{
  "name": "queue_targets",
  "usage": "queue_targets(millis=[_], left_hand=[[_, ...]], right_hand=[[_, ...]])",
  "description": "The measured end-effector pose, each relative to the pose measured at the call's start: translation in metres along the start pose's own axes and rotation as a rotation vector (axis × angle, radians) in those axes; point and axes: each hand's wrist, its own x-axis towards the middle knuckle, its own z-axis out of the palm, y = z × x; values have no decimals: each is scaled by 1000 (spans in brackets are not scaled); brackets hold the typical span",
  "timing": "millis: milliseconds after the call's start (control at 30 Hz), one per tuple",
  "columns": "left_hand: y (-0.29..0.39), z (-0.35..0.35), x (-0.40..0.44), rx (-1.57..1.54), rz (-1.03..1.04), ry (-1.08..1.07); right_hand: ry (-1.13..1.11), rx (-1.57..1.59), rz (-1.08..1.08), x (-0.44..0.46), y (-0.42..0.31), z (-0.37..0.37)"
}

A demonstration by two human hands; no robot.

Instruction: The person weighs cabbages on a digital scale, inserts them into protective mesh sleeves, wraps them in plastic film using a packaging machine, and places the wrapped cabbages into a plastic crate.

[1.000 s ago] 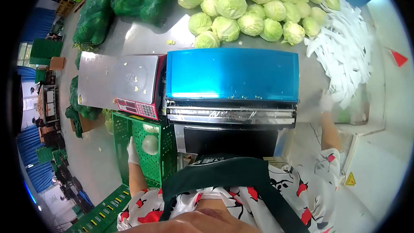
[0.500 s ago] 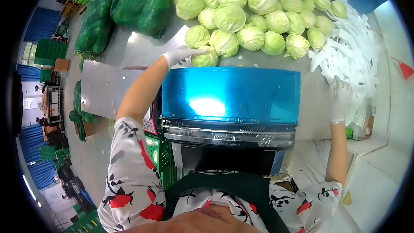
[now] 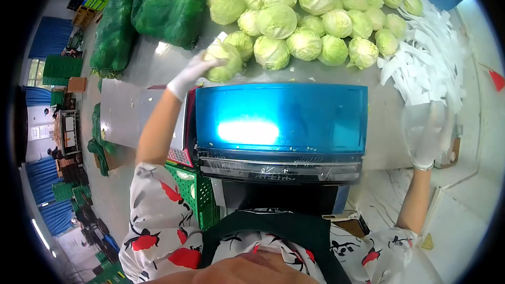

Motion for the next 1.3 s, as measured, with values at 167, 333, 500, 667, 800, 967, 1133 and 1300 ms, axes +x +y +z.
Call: queue_targets(millis=[167, 333, 500, 667, 800, 967, 1133, 1300], left_hand=[[-44, -92, -65, -34, 200, 483], [-154, -166, -130, 403, 14, 860], [-197, -152, -191, 311, -94, 885], [-247, -136, -187, 60, 17, 975], [-234, -118, -185, -180, 144, 999], [-239, -116, -187, -29, 79, 1016], [-157, -59, -252, 291, 315, 1186], [-68, 82, -295, -318, 593, 577]], right_hand=[[-41, 233, 134, 11, -44, -1], [-217, 362, 179, 7, -51, 6], [-334, 694, 268, 2, -75, 18], [-568, 1051, 547, 6, -87, 37], [-1023, 1740, 895, -8, -102, 58], [-1319, 1546, 1213, -57, -217, 63], [-1565, 1447, 849, -116, -274, 48], [-1153, 1285, 168, -182, -335, 46]])
